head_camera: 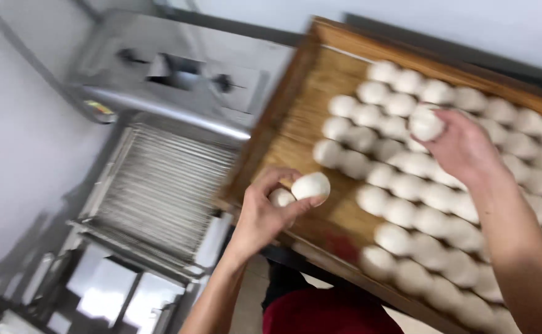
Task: Feeding dough balls into a molding machine and arranging the shaped dough onto baking trays.
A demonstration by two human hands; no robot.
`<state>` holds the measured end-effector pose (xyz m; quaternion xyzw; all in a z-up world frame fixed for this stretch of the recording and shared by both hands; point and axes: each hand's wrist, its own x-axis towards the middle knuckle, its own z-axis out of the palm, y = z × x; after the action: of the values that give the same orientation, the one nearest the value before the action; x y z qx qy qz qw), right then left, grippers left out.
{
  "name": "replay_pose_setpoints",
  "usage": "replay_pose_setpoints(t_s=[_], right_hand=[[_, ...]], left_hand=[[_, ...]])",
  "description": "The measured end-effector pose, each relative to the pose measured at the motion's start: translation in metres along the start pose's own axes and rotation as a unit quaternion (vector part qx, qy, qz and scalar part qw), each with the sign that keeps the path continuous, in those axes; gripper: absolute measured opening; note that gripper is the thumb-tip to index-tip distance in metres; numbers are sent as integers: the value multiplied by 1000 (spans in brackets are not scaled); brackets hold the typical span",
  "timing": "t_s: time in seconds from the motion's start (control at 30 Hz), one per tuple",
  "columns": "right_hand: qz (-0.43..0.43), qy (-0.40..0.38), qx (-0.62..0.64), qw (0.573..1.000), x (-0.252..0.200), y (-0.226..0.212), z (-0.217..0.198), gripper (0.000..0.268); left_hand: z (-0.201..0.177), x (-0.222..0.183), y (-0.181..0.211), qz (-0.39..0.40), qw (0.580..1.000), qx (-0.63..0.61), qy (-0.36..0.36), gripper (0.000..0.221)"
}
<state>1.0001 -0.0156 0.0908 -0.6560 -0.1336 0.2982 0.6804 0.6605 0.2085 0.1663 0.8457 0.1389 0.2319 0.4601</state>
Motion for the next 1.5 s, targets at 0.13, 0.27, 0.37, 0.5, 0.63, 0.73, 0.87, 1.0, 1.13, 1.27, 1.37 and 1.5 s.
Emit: replay_pose_setpoints(t_s=[0.13,0.27,0.37,0.5,0.63,0.73,0.87,1.0,1.13,1.27,1.37,1.5], right_hand=[[-54,-144,-145,977,42,-45,242,53],[-204,-258,-313,891,110,-16,403,59],[-247,-227,-392,857,166,15,489,41],[-281,-202,-455,821,249,80,543,35],[-171,-177,-352,903,245,64,534,31],[-41,-220,-402,888,181,12,510,33],[-55,-274,-356,892,188,25,508,49],[-215,-226,-435,845,243,64,544,39],[-267,-197,-493,805,256,75,560,36],[-54,-236,-455,857,184,13,520,34],[-113,-279,-435,849,173,20,499,41],[-179,-220,-439,853,198,19,533,41]], left_hand=[[-82,16,-91,-204,876,-433,54,32],[-125,23,-164,-241,792,-544,134,37],[-138,27,-217,-249,762,-569,183,36],[-149,54,-247,-249,717,-607,233,40],[-146,88,-275,-242,674,-643,273,51],[-145,126,-284,-220,686,-640,269,51],[-130,150,-291,-254,670,-652,250,60],[-122,142,-305,-248,677,-631,285,67],[-128,136,-307,-281,586,-695,308,73],[-130,146,-305,-213,578,-723,313,74],[-141,161,-283,-247,554,-740,290,82],[-149,155,-268,-260,579,-718,285,90]])
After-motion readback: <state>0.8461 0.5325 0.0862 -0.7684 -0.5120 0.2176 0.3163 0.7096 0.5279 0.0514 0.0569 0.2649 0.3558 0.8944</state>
